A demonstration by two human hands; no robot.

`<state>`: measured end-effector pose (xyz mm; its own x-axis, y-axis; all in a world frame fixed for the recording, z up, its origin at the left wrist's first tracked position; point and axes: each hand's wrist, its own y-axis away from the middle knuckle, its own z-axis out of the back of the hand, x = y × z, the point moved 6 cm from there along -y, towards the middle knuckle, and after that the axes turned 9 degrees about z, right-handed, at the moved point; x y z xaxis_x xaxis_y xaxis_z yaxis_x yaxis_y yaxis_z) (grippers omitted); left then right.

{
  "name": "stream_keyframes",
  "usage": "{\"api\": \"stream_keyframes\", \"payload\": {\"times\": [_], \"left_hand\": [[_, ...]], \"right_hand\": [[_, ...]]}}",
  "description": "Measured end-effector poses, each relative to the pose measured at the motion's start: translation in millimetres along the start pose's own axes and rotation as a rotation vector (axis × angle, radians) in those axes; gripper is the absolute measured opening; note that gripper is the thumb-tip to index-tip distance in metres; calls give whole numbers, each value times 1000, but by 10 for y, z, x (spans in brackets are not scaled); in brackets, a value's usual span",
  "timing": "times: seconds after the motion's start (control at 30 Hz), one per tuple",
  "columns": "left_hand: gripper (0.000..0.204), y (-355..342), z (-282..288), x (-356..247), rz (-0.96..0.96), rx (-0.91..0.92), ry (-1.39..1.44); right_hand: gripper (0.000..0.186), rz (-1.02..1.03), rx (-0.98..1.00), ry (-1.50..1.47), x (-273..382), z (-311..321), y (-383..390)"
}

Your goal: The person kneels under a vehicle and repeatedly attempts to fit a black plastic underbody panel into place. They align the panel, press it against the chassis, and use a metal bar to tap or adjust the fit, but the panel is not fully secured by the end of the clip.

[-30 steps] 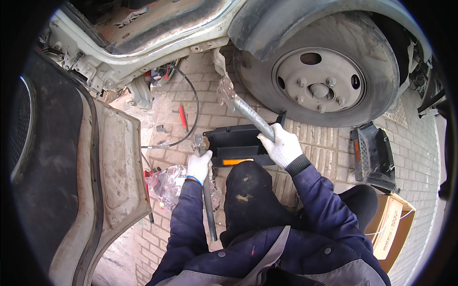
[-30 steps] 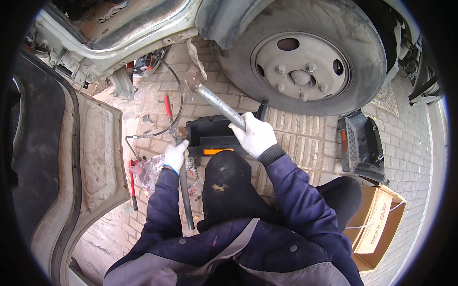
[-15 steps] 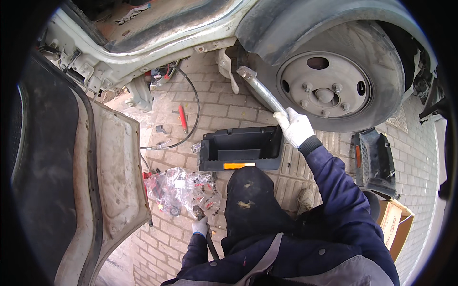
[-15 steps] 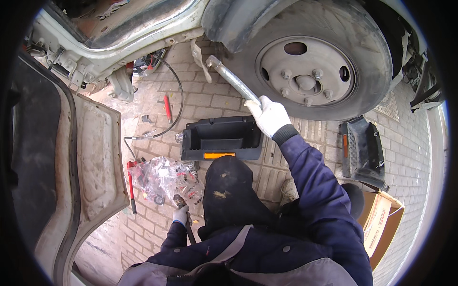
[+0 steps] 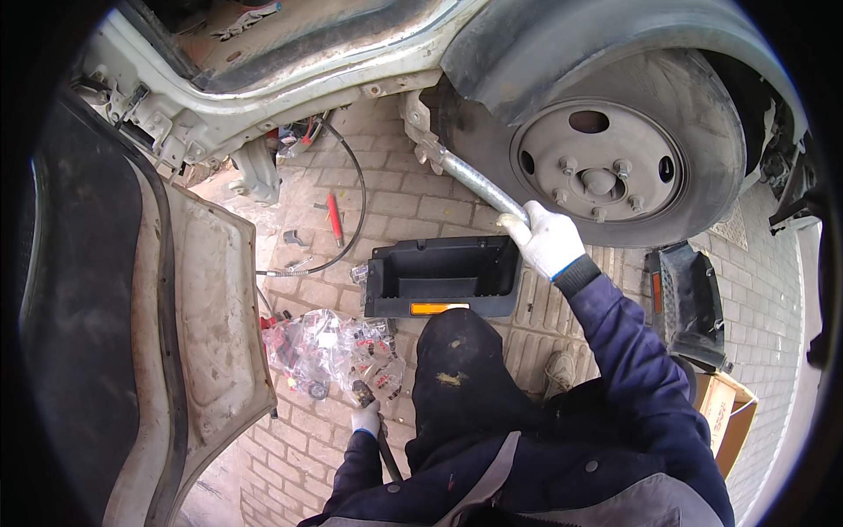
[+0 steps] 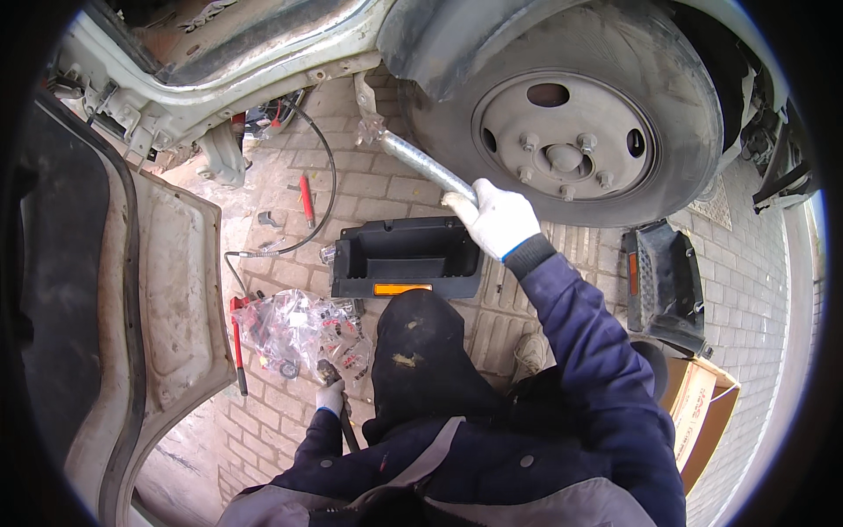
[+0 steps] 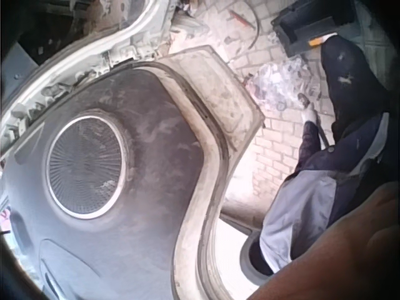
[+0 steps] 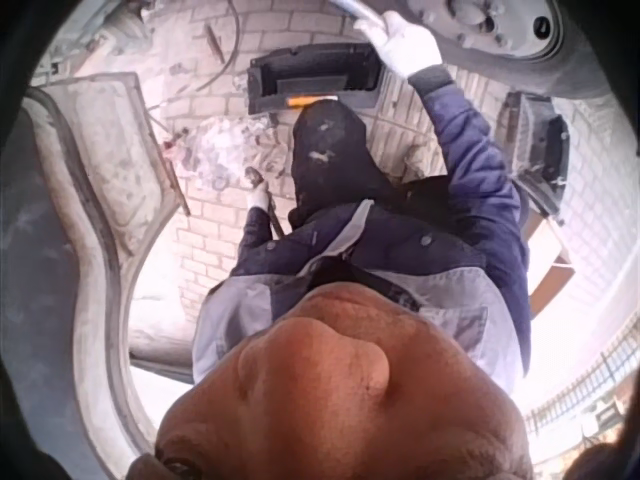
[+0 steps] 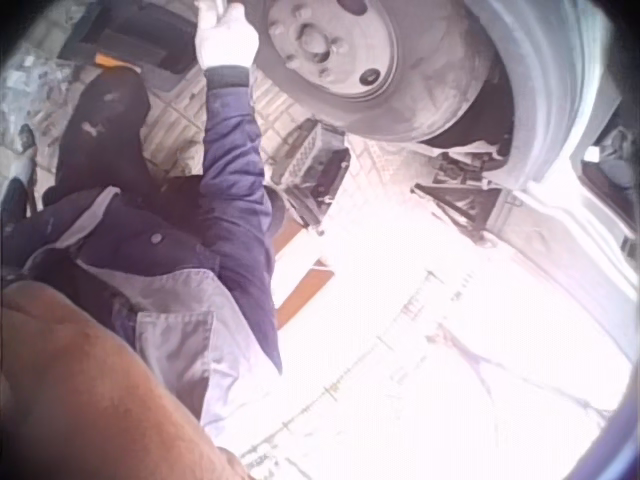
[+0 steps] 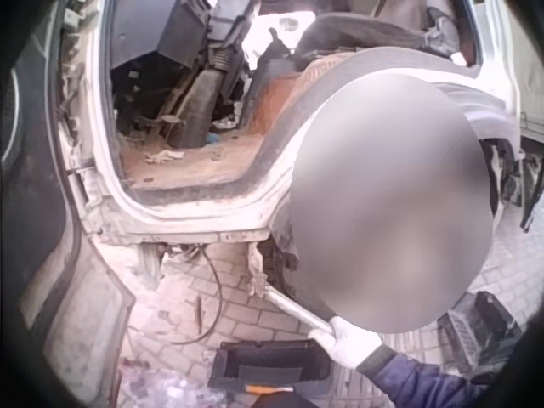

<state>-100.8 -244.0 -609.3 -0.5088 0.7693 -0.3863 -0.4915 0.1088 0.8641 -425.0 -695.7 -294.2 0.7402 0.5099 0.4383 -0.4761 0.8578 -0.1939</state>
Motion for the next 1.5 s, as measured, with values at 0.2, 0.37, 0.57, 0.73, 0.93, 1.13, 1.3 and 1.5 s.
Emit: {"api": "stream_keyframes", "payload": {"times": [0.2,0.37,0.57,0.73,0.93,1.13,1.3,1.5], "left_hand": [[20,-30,-19,148,6,-3,-130],[22,-64,-64,269,13,-6,-112],[21,-70,-75,370,51,-47,-145],[20,-87,-91,450,39,-15,-112],[20,-170,-122,525,-10,-34,-160],[20,-132,-64,681,14,-24,-149],[21,-25,-135,640,-25,-87,-171],[34,-217,-25,807,-77,-198,-308]], "right_hand": [[56,452,-173,-251,312,135,442],[62,187,-71,-174,86,93,15],[59,269,-31,-203,227,93,340],[59,542,-156,-274,413,269,386],[66,-3,95,-44,86,-4,38],[60,436,-138,-296,430,170,453],[68,96,14,-170,124,45,-9],[71,134,161,-80,-242,-109,316]]}}
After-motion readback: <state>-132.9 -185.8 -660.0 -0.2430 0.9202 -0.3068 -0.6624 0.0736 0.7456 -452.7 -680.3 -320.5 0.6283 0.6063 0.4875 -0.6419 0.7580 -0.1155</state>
